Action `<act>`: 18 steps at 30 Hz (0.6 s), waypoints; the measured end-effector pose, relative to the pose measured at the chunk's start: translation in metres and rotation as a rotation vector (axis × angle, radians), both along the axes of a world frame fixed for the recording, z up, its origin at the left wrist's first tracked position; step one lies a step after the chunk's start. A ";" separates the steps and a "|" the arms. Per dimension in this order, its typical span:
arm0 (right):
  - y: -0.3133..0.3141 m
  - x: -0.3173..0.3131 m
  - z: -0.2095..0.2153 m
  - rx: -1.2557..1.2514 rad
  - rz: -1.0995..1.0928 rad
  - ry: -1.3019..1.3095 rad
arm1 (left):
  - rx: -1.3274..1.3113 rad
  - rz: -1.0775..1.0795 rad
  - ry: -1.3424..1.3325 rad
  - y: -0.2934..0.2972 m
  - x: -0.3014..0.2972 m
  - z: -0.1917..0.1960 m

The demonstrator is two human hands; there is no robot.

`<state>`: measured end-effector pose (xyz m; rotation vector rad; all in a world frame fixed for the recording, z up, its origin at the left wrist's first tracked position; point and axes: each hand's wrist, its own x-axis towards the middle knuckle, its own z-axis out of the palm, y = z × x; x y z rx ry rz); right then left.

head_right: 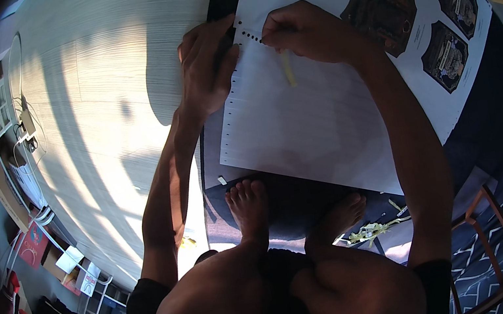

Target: The person applies small pieces of yellow tape to the perforated edge of a large printed sheet on a table. They repeatedly tear off tape, align it with the holes, and press it down. The person occasionally lifts the sheet to inspect the work.

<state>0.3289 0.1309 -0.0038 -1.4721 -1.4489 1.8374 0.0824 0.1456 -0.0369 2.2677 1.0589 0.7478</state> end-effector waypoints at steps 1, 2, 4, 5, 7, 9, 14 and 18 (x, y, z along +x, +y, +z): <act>0.001 0.000 -0.001 -0.003 0.004 -0.001 | 0.003 0.008 -0.014 0.000 -0.001 -0.002; 0.002 0.000 -0.001 -0.007 0.007 -0.003 | 0.006 0.015 -0.028 0.000 -0.002 -0.004; 0.003 -0.001 0.000 0.009 0.018 -0.012 | 0.032 -0.015 -0.015 -0.001 -0.007 -0.008; 0.004 -0.002 0.001 0.016 0.023 -0.017 | 0.045 -0.030 -0.009 -0.001 -0.008 -0.009; 0.003 -0.003 -0.002 0.028 0.032 -0.027 | 0.050 -0.022 0.008 -0.005 -0.007 -0.005; 0.003 -0.005 -0.002 0.034 0.036 -0.041 | 0.062 -0.025 0.034 -0.008 -0.006 -0.004; 0.003 -0.005 -0.002 0.032 0.031 -0.077 | 0.103 -0.041 0.107 -0.010 -0.005 -0.005; 0.000 0.000 -0.006 0.182 -0.017 -0.139 | 0.127 -0.029 0.114 -0.011 -0.006 -0.009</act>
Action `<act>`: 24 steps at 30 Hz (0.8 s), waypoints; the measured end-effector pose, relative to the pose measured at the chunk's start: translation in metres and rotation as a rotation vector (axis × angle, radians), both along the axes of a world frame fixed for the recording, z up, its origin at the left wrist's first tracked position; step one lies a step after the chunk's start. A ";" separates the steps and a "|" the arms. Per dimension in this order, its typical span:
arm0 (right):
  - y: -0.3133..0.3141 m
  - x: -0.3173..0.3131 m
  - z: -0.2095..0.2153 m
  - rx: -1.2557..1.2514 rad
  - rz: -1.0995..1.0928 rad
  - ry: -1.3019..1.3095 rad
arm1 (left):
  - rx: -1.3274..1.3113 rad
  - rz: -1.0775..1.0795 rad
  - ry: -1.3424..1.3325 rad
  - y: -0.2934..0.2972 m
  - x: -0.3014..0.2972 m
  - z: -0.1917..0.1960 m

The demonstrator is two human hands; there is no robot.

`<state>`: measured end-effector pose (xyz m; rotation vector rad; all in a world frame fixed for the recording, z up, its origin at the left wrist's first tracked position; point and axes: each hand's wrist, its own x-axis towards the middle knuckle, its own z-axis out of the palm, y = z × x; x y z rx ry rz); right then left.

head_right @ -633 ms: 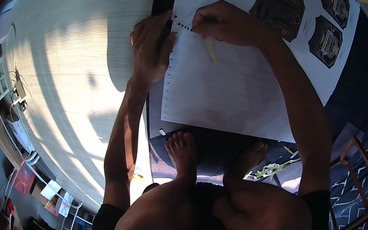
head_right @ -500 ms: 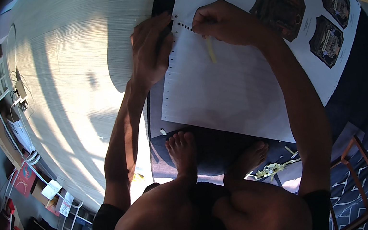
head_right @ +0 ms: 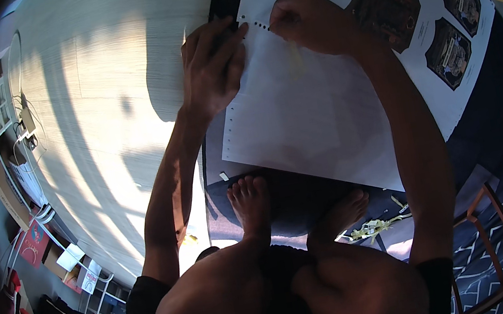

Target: The person applies small pieces of yellow tape to the perforated edge of a large printed sheet on a table. They repeatedly tear off tape, align it with the holes, and press it down. The person occasionally lifts the sheet to inspect the work.

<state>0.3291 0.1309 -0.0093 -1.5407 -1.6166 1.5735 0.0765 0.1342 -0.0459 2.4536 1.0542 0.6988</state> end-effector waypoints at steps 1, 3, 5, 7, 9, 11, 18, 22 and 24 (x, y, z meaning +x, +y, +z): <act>0.002 0.007 0.004 -0.067 -0.021 0.023 | 0.009 -0.006 0.009 0.001 0.001 0.003; 0.004 0.009 0.012 -0.166 -0.036 0.061 | -0.021 -0.014 -0.011 0.002 0.000 0.005; 0.001 0.003 0.022 -0.230 -0.025 0.091 | -0.101 -0.020 -0.072 0.005 -0.004 0.004; -0.004 -0.008 0.012 -0.103 0.013 0.087 | -0.130 -0.010 -0.177 0.004 -0.007 0.001; -0.007 -0.013 0.001 -0.052 0.041 0.089 | -0.125 -0.012 -0.216 0.003 -0.008 0.000; -0.006 -0.015 -0.007 -0.076 0.060 0.097 | -0.087 -0.025 -0.189 0.001 -0.008 0.001; -0.007 -0.020 -0.008 0.023 0.085 -0.001 | -0.041 -0.043 -0.093 -0.005 -0.009 0.002; -0.006 -0.017 -0.001 0.048 0.043 -0.050 | 0.030 -0.028 -0.046 -0.007 -0.008 -0.001; -0.007 -0.015 0.005 -0.020 0.012 -0.038 | 0.046 -0.032 -0.040 -0.007 -0.007 0.001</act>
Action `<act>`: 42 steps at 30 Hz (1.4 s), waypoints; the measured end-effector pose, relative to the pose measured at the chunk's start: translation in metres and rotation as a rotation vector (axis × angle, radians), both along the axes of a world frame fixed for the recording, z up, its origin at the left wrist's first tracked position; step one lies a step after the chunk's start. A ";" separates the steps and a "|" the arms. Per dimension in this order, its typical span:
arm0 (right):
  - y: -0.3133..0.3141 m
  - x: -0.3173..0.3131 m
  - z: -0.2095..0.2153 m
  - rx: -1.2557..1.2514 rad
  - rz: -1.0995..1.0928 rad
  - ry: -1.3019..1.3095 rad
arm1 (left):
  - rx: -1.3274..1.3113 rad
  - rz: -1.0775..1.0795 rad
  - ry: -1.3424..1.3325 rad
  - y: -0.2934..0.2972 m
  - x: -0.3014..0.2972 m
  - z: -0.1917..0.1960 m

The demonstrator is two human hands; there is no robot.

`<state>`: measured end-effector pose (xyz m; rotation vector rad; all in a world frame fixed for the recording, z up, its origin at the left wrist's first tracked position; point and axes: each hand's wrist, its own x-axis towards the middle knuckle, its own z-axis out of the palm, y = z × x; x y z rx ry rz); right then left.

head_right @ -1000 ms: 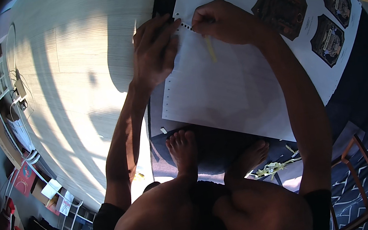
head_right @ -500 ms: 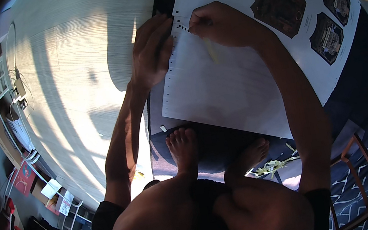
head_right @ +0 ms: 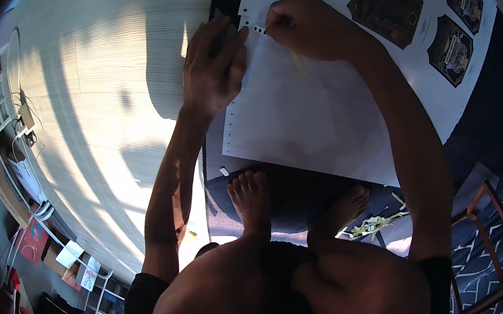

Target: The person applies small pieces of yellow tape to the perforated edge of a large printed sheet on a table. They repeatedly tear off tape, align it with the holes, and press it down. The person occasionally lifts the sheet to inspect the work.

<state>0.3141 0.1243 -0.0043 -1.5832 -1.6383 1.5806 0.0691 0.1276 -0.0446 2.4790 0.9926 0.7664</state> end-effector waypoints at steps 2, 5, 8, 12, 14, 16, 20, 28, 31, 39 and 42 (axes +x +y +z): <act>-0.002 0.000 0.004 -0.050 -0.050 0.028 | -0.004 -0.010 -0.005 0.000 0.002 0.004; -0.008 -0.007 -0.005 0.051 0.004 0.073 | -0.073 0.005 -0.162 0.004 -0.004 -0.001; -0.008 -0.015 -0.004 -0.020 0.020 0.047 | -0.112 0.021 -0.190 0.000 -0.007 -0.001; -0.009 -0.023 -0.011 -0.021 0.068 0.033 | -0.111 0.022 -0.171 -0.005 -0.011 -0.001; -0.008 -0.026 -0.011 -0.016 0.087 0.007 | -0.094 0.021 -0.145 -0.008 -0.012 -0.001; -0.007 -0.028 -0.007 -0.039 0.092 -0.027 | -0.093 0.014 -0.123 -0.010 -0.012 0.000; -0.007 -0.029 -0.008 0.033 0.103 -0.053 | -0.078 0.010 -0.099 -0.011 -0.012 -0.002; -0.006 -0.027 0.007 0.091 0.088 -0.224 | -0.007 0.016 -0.039 -0.014 -0.010 0.002; -0.010 -0.021 0.010 0.088 0.029 -0.153 | -0.068 0.022 -0.065 -0.012 -0.013 0.002; -0.021 -0.046 0.000 0.065 0.048 -0.082 | -0.117 0.035 -0.157 -0.015 -0.019 0.001; -0.022 -0.048 0.000 0.077 0.067 -0.104 | -0.113 0.031 -0.124 -0.022 -0.023 0.002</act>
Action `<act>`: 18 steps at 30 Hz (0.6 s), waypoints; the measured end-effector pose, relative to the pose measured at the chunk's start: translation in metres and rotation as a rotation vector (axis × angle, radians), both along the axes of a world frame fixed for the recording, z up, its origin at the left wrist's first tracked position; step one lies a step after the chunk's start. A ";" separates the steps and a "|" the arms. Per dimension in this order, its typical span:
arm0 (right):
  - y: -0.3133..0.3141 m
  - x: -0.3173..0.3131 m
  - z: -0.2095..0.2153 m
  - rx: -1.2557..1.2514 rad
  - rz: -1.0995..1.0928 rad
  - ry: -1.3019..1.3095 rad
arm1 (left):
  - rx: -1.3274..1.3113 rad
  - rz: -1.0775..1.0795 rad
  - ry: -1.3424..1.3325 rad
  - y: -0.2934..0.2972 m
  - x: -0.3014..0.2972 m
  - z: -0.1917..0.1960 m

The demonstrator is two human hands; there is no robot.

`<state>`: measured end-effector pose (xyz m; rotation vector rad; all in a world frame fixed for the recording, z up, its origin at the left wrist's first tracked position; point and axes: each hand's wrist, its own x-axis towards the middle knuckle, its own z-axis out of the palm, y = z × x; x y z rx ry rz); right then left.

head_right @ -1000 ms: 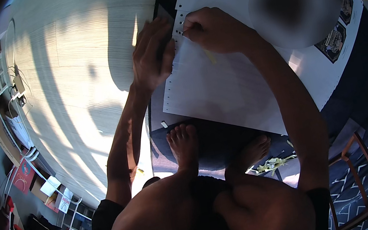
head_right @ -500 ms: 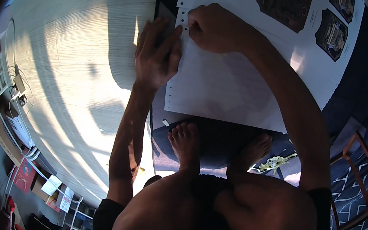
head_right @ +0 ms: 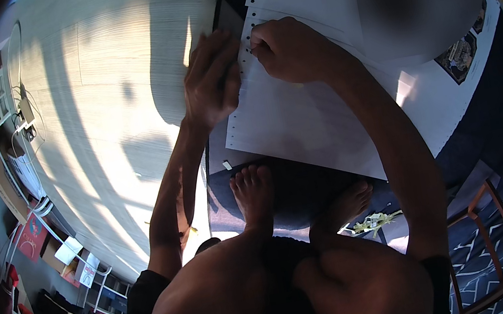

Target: The person applies small pieces of yellow tape to the perforated edge of a large printed sheet on a table. They repeatedly tear off tape, align it with the holes, and press it down. The person occasionally lifts the sheet to inspect the work.

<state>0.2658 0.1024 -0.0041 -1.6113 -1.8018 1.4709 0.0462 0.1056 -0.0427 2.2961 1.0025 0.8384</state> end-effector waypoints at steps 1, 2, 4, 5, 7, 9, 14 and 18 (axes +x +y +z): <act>0.001 0.000 0.001 0.001 0.012 -0.007 | -0.005 0.005 -0.001 -0.002 0.000 0.000; 0.002 -0.001 0.002 0.003 0.023 -0.013 | -0.010 0.010 -0.003 -0.003 0.000 0.000; 0.003 -0.001 0.001 0.031 0.040 -0.023 | 0.007 0.001 0.005 -0.004 0.000 -0.001; 0.004 -0.001 0.001 0.045 0.047 -0.027 | 0.016 -0.005 0.008 -0.004 0.000 -0.002; 0.003 -0.005 0.002 0.046 0.087 -0.113 | 0.036 -0.018 0.045 -0.006 -0.002 -0.003; 0.002 -0.007 0.003 0.065 0.108 -0.217 | 0.057 -0.021 0.077 -0.007 -0.002 -0.003; 0.007 0.007 0.021 -0.094 -0.009 -0.123 | 0.076 -0.026 0.094 -0.008 -0.001 0.003; -0.008 0.005 0.007 -0.079 -0.025 0.081 | -0.008 0.018 -0.025 -0.011 -0.006 0.003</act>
